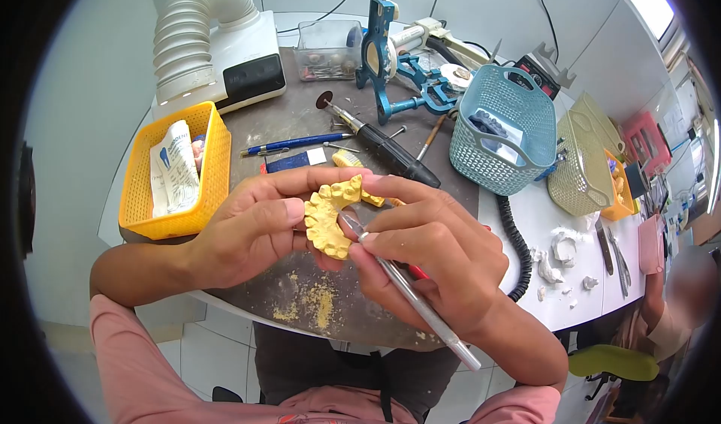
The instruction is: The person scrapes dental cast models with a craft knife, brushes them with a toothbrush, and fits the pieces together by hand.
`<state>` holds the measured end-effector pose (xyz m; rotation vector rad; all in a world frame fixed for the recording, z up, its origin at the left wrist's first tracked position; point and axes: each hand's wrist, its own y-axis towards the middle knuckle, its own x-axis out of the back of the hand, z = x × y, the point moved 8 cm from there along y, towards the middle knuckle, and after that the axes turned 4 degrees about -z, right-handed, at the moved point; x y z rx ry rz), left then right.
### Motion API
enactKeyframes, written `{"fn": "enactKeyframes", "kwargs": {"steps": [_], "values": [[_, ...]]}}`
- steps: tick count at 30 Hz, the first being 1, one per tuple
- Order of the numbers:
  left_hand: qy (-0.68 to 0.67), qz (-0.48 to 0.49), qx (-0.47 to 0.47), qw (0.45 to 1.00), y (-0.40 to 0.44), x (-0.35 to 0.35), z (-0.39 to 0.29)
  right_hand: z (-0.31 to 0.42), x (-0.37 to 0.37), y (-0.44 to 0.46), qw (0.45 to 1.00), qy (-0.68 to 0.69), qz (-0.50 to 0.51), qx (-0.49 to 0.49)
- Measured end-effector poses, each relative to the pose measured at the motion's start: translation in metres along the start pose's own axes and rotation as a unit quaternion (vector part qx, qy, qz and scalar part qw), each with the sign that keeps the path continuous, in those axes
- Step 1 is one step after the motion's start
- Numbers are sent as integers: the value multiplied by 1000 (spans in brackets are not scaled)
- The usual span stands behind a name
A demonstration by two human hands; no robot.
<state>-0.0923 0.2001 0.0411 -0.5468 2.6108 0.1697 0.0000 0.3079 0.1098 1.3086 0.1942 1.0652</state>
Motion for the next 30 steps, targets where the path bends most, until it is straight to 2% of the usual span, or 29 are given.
{"fn": "enactKeyframes", "kwargs": {"steps": [14,23,28,30], "values": [[-27,9,39,999,-2,3,7,2,-2,-1,999,-31,16,17],[11,-4,-15,1000,0,1,-2,6,3,1,999,-41,7,10],[9,-5,-1,1000,1,3,-2,3,7,0,999,-27,-17,10],[-2,2,11,1000,1,3,1,3,2,-3,998,-11,54,1]]}}
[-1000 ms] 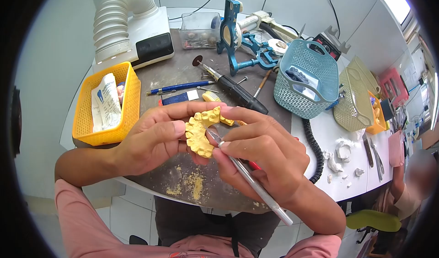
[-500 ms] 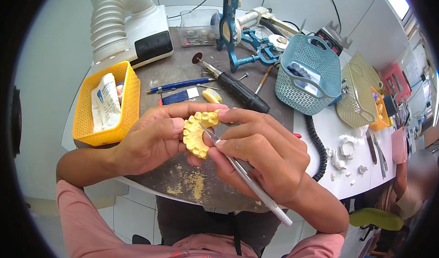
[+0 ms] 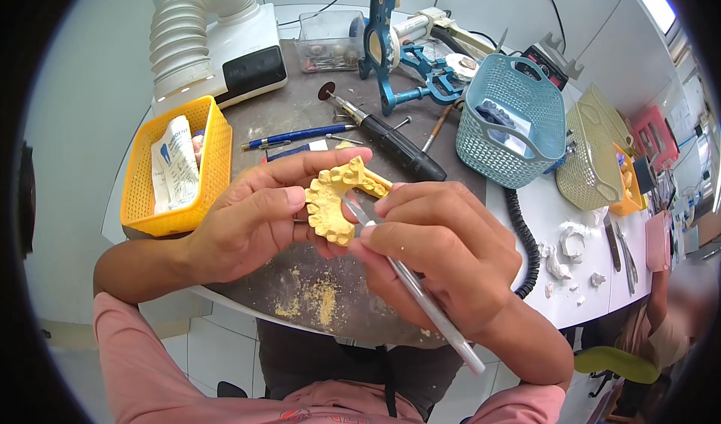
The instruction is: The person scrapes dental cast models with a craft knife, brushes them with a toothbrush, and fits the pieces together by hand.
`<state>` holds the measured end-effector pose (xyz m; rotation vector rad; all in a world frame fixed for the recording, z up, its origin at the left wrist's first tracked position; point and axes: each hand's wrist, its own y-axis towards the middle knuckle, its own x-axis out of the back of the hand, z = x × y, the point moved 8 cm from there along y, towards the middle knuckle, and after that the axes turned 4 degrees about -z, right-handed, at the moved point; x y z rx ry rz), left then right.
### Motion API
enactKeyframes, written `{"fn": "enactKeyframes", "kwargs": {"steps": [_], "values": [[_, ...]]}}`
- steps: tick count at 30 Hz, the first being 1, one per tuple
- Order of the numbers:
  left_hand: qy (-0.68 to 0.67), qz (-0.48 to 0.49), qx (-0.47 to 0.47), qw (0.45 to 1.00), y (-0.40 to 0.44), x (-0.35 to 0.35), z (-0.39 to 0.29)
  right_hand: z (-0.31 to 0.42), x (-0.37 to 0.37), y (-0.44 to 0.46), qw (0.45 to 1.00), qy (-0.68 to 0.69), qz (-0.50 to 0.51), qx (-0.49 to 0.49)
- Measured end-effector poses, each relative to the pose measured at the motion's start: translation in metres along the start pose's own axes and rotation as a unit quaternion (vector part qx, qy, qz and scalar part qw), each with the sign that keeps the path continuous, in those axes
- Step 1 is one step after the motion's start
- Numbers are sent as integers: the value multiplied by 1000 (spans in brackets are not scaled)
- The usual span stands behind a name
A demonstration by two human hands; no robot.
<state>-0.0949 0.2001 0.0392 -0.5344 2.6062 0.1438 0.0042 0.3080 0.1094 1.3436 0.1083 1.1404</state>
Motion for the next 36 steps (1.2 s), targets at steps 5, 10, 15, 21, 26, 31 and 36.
{"fn": "enactKeyframes", "kwargs": {"steps": [5,10,15,21,26,31,36], "values": [[-15,-2,0,1000,1,0,2,-1,-1,4,999,15,-30,-7],[-19,7,5,1000,0,0,1,-2,3,2,998,14,-61,-18],[-16,0,5,1000,0,-1,1,-10,13,-4,993,23,-111,-29],[-5,-6,5,1000,0,0,1,-10,11,-3,994,22,-103,-17],[-4,-11,23,1000,0,2,3,-10,10,-4,997,14,-70,-35],[-13,-12,27,999,1,2,4,-16,10,-1,994,10,-97,-40],[151,-43,-94,983,0,4,-12,-10,13,-5,996,9,-79,-37]]}}
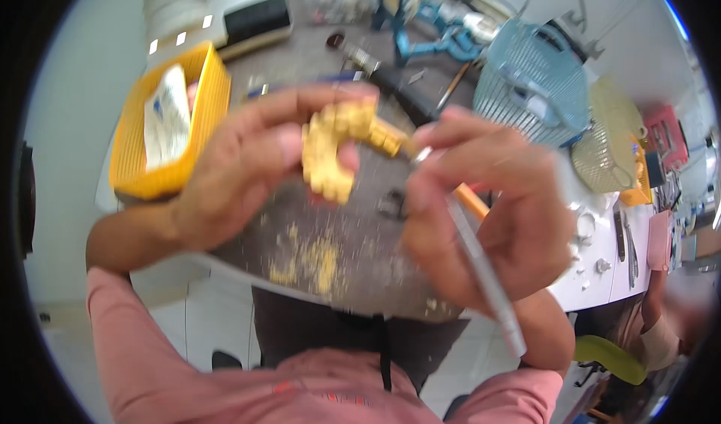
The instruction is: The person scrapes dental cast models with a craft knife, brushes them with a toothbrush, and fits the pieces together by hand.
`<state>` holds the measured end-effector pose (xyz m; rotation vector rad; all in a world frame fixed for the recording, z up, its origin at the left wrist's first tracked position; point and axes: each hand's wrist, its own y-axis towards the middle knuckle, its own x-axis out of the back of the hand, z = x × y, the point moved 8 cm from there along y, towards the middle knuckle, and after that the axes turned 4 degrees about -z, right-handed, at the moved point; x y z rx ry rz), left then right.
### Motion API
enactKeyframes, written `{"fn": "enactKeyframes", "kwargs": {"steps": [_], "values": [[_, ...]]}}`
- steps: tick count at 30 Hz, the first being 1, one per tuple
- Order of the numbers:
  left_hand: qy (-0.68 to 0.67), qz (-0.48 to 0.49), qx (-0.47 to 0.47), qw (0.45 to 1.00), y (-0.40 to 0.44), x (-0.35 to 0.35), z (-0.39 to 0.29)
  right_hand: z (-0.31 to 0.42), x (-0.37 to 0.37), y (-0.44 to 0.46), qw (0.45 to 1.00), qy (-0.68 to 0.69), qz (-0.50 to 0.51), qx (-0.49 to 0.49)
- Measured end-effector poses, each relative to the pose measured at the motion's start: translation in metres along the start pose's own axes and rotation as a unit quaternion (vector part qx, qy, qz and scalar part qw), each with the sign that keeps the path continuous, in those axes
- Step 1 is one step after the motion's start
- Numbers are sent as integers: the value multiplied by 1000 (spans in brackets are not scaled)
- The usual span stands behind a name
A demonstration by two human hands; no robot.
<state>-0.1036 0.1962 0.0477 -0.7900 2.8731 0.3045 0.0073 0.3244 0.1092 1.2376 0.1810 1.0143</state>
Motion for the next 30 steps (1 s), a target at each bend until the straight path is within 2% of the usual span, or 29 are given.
{"fn": "enactKeyframes", "kwargs": {"steps": [2,3,4,6,9,11,13,16,18,20,24,30], "values": [[98,-26,-102,990,-1,2,-21,2,6,4,1000,13,-21,17],[99,-35,-102,989,0,5,-17,6,10,5,998,-8,-40,42],[149,-29,-180,972,-4,3,-25,8,14,9,997,-32,-41,64],[200,-26,-251,947,-21,-10,-32,11,22,16,990,-80,-45,108],[206,-173,-239,933,-60,-9,-49,24,29,19,989,-93,-71,92],[213,-217,-239,922,-81,-16,-52,39,35,14,992,-95,-42,68],[253,-307,-314,862,-111,-15,-49,49,33,-4,999,-37,-2,22],[235,-319,-281,874,-130,-15,-23,60,25,-38,998,-16,38,-41],[227,-337,-271,873,-137,-12,-10,66,15,-46,995,-49,80,-29],[310,-336,-294,839,-140,-11,-6,65,4,-52,988,-85,120,-45],[300,-374,-287,829,-147,-6,-2,51,-24,-62,969,-152,169,-97],[273,-394,-273,834,-153,5,-1,41,-46,-66,950,-208,217,-80]]}}
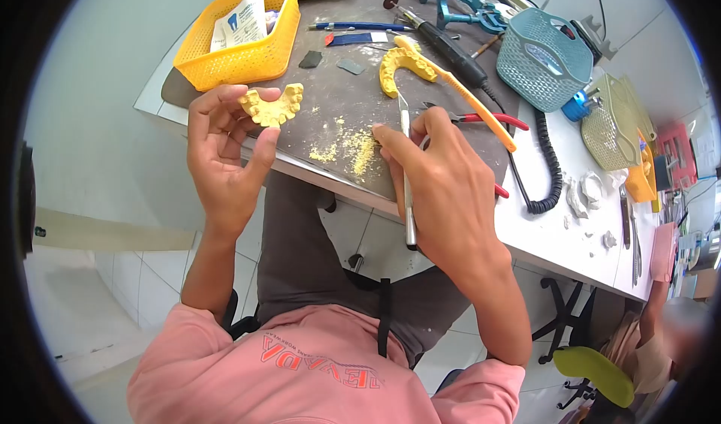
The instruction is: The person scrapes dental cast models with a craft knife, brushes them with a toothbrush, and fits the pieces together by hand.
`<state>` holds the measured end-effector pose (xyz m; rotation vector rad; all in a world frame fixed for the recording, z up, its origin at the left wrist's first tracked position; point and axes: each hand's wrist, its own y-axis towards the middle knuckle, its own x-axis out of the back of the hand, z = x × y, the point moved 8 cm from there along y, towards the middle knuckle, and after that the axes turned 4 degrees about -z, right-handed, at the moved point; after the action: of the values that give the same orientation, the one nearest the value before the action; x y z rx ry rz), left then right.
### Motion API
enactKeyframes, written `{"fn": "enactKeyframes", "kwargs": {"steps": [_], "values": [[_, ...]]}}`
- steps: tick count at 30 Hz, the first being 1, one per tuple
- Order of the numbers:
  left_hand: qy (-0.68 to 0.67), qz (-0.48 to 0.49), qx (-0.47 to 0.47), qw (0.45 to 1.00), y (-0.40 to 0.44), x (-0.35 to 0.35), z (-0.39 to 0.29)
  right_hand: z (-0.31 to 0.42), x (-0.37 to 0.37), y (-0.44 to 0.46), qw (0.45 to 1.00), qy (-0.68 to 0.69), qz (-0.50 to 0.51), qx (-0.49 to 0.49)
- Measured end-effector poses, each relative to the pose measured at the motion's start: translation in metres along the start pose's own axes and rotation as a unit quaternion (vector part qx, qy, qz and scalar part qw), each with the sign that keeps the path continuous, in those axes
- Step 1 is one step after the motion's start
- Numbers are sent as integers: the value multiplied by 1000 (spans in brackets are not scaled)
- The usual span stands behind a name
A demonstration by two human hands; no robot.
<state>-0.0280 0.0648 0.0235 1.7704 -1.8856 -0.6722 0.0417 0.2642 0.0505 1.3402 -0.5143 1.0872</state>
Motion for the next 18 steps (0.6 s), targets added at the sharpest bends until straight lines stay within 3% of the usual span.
{"fn": "enactKeyframes", "kwargs": {"steps": [18], "values": [[-24,16,45,999,1,5,9,6,-10,14,993,108,41,-33]]}}
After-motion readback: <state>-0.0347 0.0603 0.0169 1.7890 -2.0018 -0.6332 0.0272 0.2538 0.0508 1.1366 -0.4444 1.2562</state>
